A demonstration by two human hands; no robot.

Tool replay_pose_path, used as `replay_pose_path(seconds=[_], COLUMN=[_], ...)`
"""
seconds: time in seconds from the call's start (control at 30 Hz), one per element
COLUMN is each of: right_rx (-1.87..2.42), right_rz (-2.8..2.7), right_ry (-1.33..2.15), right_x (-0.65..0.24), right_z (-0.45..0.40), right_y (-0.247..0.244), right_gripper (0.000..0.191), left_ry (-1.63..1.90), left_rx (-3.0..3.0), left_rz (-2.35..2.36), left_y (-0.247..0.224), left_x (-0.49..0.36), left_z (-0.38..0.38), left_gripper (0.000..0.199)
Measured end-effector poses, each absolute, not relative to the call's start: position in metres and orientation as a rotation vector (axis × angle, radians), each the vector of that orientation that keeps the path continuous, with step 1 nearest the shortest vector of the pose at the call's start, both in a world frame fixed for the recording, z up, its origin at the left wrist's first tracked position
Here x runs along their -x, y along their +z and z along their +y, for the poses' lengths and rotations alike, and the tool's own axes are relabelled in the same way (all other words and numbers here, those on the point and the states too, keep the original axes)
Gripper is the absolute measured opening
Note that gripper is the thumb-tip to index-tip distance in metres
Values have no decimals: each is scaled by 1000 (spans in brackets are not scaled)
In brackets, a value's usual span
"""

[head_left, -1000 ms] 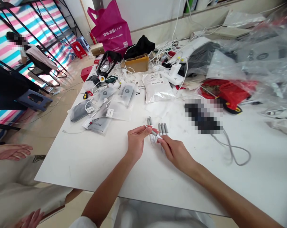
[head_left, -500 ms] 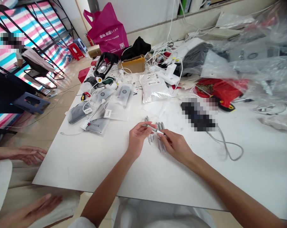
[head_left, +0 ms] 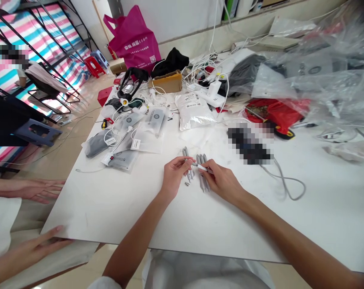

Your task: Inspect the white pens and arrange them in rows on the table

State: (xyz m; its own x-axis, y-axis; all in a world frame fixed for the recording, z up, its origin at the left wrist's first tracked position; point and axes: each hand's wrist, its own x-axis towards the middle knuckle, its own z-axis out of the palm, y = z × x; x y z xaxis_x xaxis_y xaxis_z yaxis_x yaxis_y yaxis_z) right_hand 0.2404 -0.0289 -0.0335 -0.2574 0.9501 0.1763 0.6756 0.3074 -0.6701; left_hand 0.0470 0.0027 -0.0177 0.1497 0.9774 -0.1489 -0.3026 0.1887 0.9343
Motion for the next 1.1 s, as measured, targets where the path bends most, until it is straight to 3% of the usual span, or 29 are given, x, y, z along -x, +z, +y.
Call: replay_pose_path(seconds=[0.27, 0.43, 0.57, 0.77, 0.97, 1.1], right_rx=[1309, 1310, 1356, 1300, 1357, 1374], right_rz=[-2112, -2063, -2047, -2059, -2027, -2024], right_ry=[417, 344, 386, 436, 420, 379], right_x=[-238, -240, -241, -241, -247, -250], right_z=[-29, -29, -29, -27, -23, -21], right_y=[-33, -41, -38, -28, -40, -40], right_gripper=[29, 14, 10, 22, 8, 17], left_ry=[1148, 1144, 1092, 1025, 1161, 1171], left_rx=[-937, -936, -930, -1073, -970, -966], left_rz=[1091, 1057, 964, 949, 945, 940], left_y=[-14, -19, -20, -19, -19, -17], left_x=[-49, -52, -51, -50, -50, -45], left_z=[2, 0, -1, -1, 1, 4], left_gripper=[39, 49, 40, 25, 31, 30])
